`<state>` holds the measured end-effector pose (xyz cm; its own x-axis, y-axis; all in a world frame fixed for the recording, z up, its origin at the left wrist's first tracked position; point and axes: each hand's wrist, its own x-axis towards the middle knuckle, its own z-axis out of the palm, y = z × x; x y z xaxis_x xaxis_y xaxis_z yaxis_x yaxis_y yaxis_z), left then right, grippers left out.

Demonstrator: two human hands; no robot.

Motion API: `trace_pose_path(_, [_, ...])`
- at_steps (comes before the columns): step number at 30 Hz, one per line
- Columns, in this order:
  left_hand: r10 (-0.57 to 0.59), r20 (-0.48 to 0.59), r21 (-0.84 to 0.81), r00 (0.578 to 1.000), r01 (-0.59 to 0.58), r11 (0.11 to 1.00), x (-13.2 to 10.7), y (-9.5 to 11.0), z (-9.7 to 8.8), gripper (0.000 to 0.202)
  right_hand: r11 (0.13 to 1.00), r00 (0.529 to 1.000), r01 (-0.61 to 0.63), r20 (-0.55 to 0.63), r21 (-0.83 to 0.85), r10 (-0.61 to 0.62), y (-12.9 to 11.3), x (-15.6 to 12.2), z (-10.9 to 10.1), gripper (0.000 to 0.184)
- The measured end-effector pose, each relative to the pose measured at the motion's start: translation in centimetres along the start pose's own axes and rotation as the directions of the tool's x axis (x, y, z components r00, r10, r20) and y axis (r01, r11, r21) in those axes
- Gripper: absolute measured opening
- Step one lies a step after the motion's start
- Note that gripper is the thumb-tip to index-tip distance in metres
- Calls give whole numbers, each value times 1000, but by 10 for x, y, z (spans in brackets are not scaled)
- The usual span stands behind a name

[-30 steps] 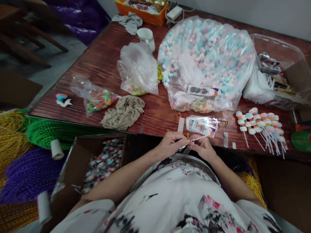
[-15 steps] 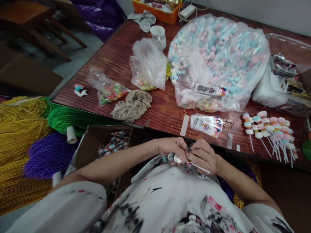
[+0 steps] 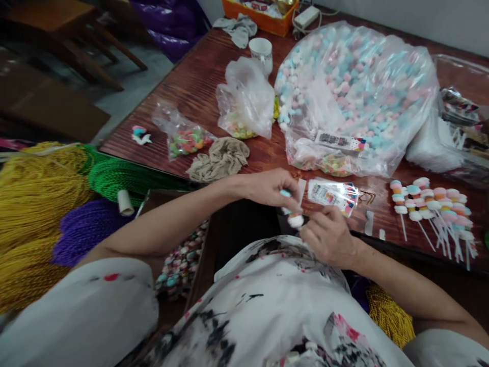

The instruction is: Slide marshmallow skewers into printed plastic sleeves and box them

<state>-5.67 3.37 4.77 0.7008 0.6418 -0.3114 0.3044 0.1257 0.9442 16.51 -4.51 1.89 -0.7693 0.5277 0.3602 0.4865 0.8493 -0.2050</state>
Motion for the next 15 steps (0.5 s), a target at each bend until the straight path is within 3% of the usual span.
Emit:
trace_pose_path(1, [131, -208, 67, 969, -120, 991, -6, 5, 10, 10, 998, 997, -69, -32, -1, 69, 9, 2, -1, 13])
trace_pose_path(2, [248, -323, 159, 913, -206, 966, -10, 8, 23, 6, 989, 984, -149, -96, 5, 149, 17, 5, -3, 12])
trace_pose_path(4, [405, -232, 328, 884, -321, 888, -13, 6, 52, 14, 959, 935, -264, -220, 99, 280, 29, 11, -8, 12])
trace_pose_path(6, [413, -205, 375, 887, -319, 870, -4, -4, 71, 14, 914, 876, -349, -274, 205, 396, 31, 17, -14, 12])
trace_pose_path(9, [445, -158, 425, 882, -346, 837, 16, -24, 75, 16, 875, 893, -329, -185, 354, 411, 16, 20, -22, 10])
trace_pose_path(12, [512, -224, 228, 829, -466, 855, 31, -38, 72, 21, 866, 911, -296, -153, 403, 383, 5, 15, -29, 12])
trace_pose_path(14, [485, -345, 8, 804, -514, 858, 36, -42, 74, 19, 934, 928, -258, -207, 247, 311, 8, 12, -29, 13])
trace_pose_path(15, [424, -390, -132, 817, -505, 853, 37, -43, 76, 17, 972, 942, -208, -243, 114, 230, 12, 10, -27, 13])
